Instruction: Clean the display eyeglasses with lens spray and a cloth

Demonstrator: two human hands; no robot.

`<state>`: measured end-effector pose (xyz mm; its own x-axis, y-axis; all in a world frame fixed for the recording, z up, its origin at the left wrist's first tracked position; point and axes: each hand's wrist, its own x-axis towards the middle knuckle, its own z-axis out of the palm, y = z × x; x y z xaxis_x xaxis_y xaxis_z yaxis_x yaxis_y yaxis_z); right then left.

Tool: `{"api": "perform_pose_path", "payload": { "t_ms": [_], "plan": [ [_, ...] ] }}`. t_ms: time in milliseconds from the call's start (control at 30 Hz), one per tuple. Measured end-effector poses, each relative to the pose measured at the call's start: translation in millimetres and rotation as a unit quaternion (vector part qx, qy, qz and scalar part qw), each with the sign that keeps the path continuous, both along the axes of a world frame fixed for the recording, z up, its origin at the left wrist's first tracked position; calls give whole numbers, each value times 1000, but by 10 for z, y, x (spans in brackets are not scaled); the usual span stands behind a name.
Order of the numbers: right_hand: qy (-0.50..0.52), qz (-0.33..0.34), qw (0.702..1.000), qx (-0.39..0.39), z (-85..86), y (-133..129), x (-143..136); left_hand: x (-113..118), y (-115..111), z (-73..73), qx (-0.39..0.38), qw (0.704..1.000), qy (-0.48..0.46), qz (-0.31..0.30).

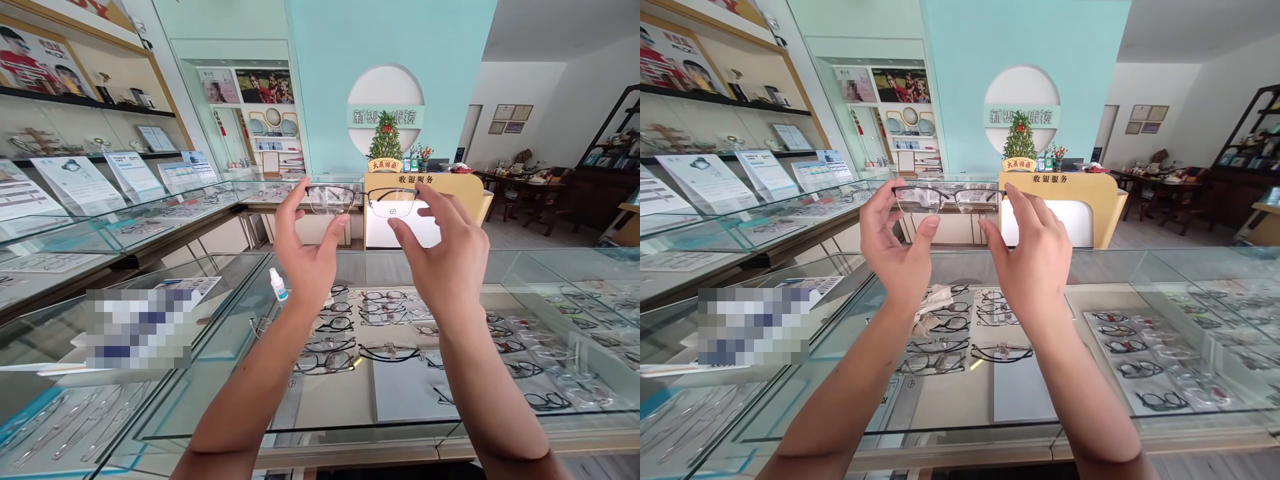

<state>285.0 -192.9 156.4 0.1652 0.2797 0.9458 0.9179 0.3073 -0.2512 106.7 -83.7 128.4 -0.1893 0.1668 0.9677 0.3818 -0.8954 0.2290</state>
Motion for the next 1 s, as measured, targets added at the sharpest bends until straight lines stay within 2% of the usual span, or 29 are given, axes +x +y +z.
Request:
{"api": "perform_pose_path", "payload": {
  "t_ms": [300, 700, 1000],
  "plan": [
    [19, 23, 999, -16, 8, -9, -17, -18, 51, 5, -3, 1000, -8, -21],
    [22, 37, 999, -21, 4, 4, 9, 35, 18, -11, 16, 1000, -4, 14],
    [31, 54, 996, -71, 7, 42, 59, 0, 31, -25, 62, 997, 2, 48]
  ]
}}
